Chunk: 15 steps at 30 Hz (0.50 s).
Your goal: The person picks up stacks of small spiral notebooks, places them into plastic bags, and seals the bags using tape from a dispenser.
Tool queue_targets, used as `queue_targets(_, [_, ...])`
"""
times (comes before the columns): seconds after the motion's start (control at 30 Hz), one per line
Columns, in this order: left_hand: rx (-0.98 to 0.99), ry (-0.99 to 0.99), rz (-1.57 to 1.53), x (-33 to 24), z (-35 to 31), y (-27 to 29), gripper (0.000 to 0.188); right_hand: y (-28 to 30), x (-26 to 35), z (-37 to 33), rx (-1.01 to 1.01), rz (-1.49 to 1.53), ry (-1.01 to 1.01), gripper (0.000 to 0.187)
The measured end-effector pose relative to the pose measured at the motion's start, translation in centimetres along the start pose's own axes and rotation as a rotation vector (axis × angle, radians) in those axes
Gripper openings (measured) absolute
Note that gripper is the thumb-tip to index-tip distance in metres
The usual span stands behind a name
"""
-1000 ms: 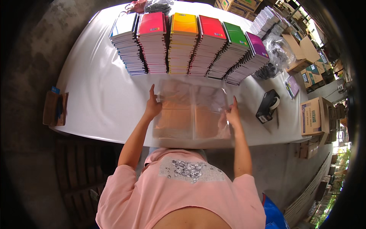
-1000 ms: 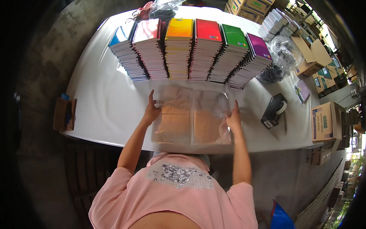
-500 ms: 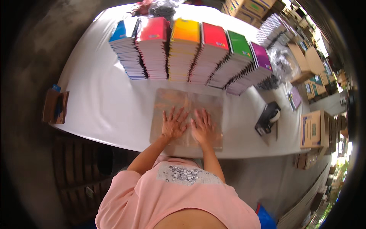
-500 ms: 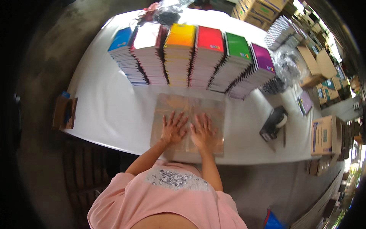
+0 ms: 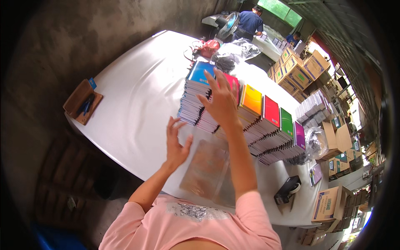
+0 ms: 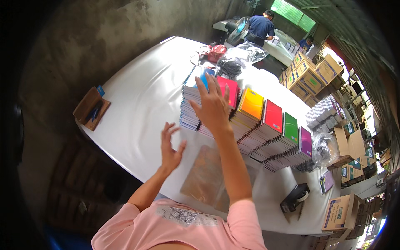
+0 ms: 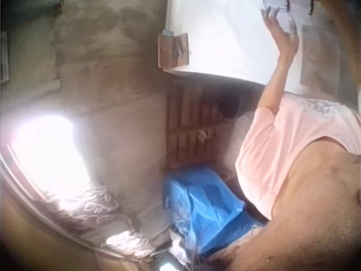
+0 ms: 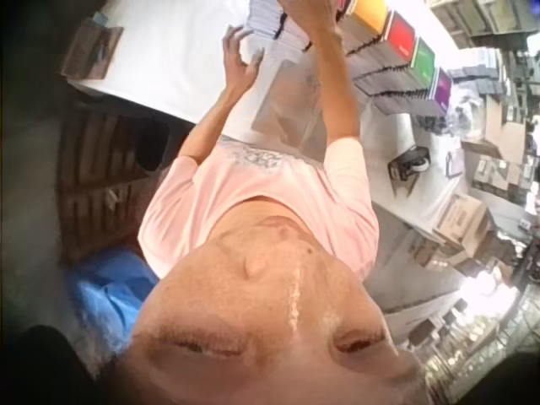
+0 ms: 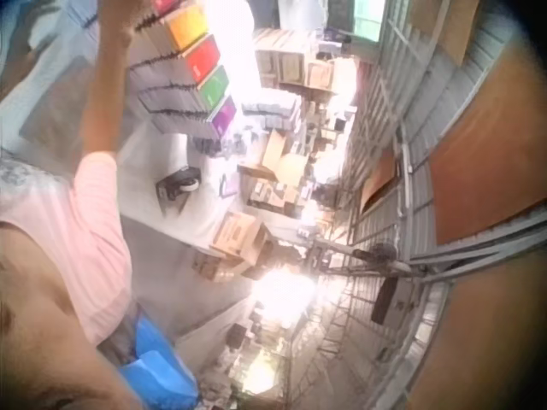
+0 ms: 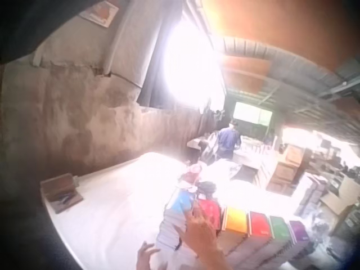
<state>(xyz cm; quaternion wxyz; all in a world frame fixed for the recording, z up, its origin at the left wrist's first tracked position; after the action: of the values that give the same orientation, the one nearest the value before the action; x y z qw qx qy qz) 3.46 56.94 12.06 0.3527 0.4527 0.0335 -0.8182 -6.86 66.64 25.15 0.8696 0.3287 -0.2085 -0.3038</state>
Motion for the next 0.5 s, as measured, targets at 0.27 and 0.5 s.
queue_targets(0.27, [0.194,0.608,-0.743,5.1,11.2,3.1,0.047,-9.8,-3.9,1.7,0.165,-0.332,-0.104,0.041])
queue_targets(0.5, [0.513,0.806,-0.884,4.9,15.5,-1.8,0.064,-7.7,-4.1,2.4,0.115,-0.101,-0.263,0.029])
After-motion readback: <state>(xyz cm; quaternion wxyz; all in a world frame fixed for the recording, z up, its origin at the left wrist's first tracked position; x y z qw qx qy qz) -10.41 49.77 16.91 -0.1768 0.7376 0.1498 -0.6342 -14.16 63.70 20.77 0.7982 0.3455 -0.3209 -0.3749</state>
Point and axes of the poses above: each hand's wrist, its own z-axis towards the middle knuckle, its own y-axis out of the back of the hand, x = y × z, the point moved 5 cm from there along z, towards the middle knuckle, and after that the axes turned 6 degrees about z, right-handed, at the moved point
